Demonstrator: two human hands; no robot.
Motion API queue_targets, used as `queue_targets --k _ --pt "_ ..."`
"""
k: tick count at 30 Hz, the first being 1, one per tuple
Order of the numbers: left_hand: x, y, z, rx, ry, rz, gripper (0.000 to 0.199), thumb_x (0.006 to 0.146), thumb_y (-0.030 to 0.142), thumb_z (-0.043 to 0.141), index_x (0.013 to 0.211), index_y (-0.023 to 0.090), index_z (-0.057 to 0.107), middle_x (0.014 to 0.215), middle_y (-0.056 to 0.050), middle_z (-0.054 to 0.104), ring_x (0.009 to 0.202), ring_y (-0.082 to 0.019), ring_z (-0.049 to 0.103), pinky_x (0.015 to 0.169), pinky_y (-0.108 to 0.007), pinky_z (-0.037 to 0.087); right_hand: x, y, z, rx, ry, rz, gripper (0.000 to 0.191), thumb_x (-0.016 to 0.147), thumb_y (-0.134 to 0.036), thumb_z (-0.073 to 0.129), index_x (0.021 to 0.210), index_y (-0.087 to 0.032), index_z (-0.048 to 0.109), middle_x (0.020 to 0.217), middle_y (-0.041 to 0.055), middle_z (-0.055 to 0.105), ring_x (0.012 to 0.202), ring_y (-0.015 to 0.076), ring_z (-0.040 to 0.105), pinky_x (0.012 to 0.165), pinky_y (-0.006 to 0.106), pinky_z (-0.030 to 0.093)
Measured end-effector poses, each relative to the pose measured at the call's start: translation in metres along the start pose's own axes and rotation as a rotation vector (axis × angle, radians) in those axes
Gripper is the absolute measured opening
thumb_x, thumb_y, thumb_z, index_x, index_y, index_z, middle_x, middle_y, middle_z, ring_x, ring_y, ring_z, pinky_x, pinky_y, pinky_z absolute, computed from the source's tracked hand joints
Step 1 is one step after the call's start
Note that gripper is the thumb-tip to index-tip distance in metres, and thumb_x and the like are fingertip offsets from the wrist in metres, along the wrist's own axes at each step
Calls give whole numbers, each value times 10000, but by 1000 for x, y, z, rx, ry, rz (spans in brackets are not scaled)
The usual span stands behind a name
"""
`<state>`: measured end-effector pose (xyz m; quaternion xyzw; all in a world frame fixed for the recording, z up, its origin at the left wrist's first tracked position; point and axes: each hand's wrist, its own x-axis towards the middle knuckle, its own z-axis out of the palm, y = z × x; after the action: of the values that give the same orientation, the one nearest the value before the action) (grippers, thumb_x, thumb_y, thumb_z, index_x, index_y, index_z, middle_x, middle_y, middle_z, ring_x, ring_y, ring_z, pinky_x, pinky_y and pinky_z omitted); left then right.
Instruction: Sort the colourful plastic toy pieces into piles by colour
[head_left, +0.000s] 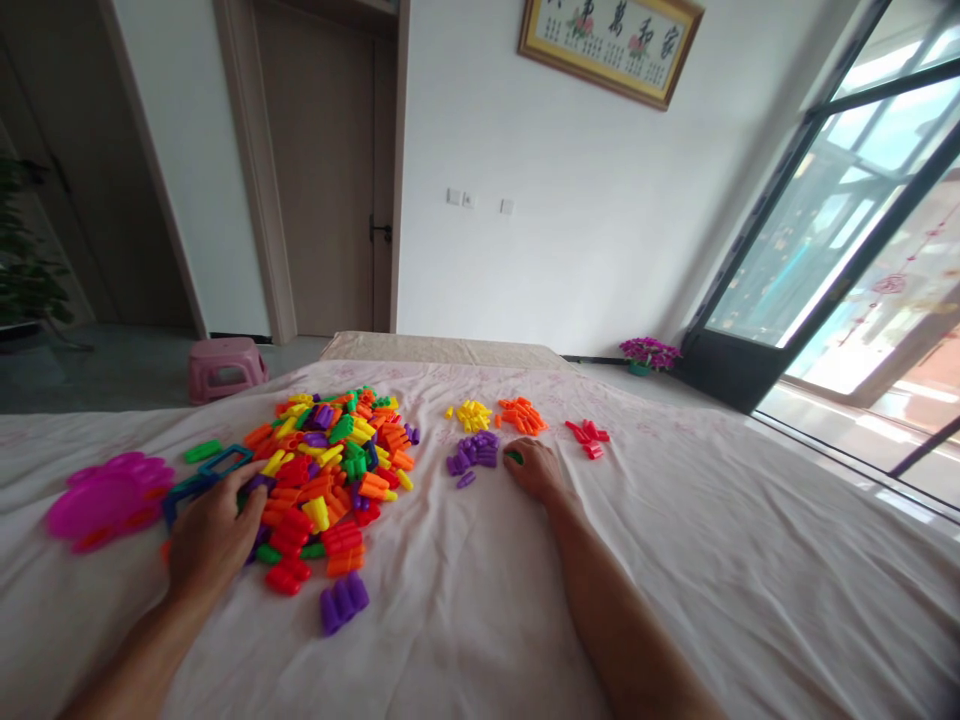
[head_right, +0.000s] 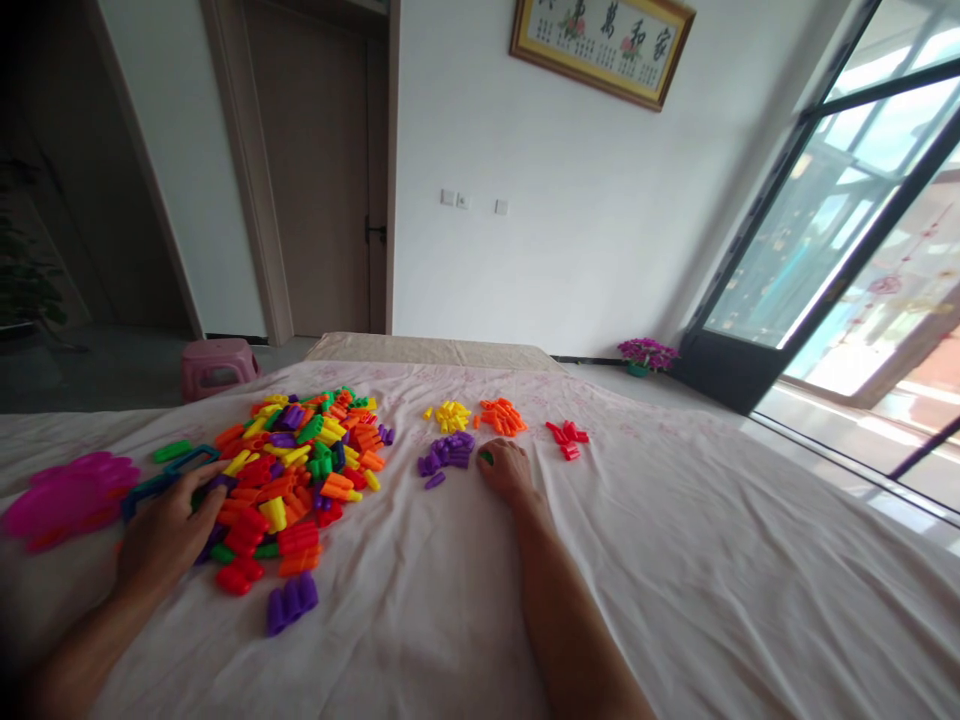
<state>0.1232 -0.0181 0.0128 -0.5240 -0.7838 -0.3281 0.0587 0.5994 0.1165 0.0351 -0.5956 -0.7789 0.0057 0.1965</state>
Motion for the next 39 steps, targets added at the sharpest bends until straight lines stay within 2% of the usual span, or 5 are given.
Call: queue_targets --k 6,10,22,32,39 --pt "0 3 -2 0 -1 7 448 944 394 396 1291 213 615 1195 -84 723 1014 -266 671 870 -382 485 -2 4 -7 -97 148 119 246 854 -255 587 1043 -242 744 1138 78 715 1108 249 596 972 361 377" --pt "0 2 -1 3 -4 8 453 947 396 392 1297 212 612 1207 -87 717 1036 -270 665 880 -381 477 -1 -32 -11 -30 292 -53 209 897 -239 581 1037 -230 736 1113 77 715 1091 235 586 980 359 379" --pt "-1 5 -2 -32 9 21 438 941 369 410 1287 193 613 1188 -91 724 1032 -260 667 889 -369 467 -17 -169 24 27 -73 -373 345 908 -527 628 1021 -217 729 1000 72 706 974 224 601 829 313 395" --pt "1 3 1 15 66 93 414 933 349 407 1250 185 618 1201 -105 695 1086 -255 640 945 -367 451 14 -156 14 2 -118 -181 203 902 -351 588 973 -251 750 962 56 752 867 211 685 717 276 425" --pt "2 2 2 61 79 115 416 934 334 410 1250 162 621 1180 -114 698 1080 -253 634 945 -369 449 45 -104 18 323 185 230 328 882 -305 539 1122 -199 736 962 58 766 879 215 702 739 276 488"
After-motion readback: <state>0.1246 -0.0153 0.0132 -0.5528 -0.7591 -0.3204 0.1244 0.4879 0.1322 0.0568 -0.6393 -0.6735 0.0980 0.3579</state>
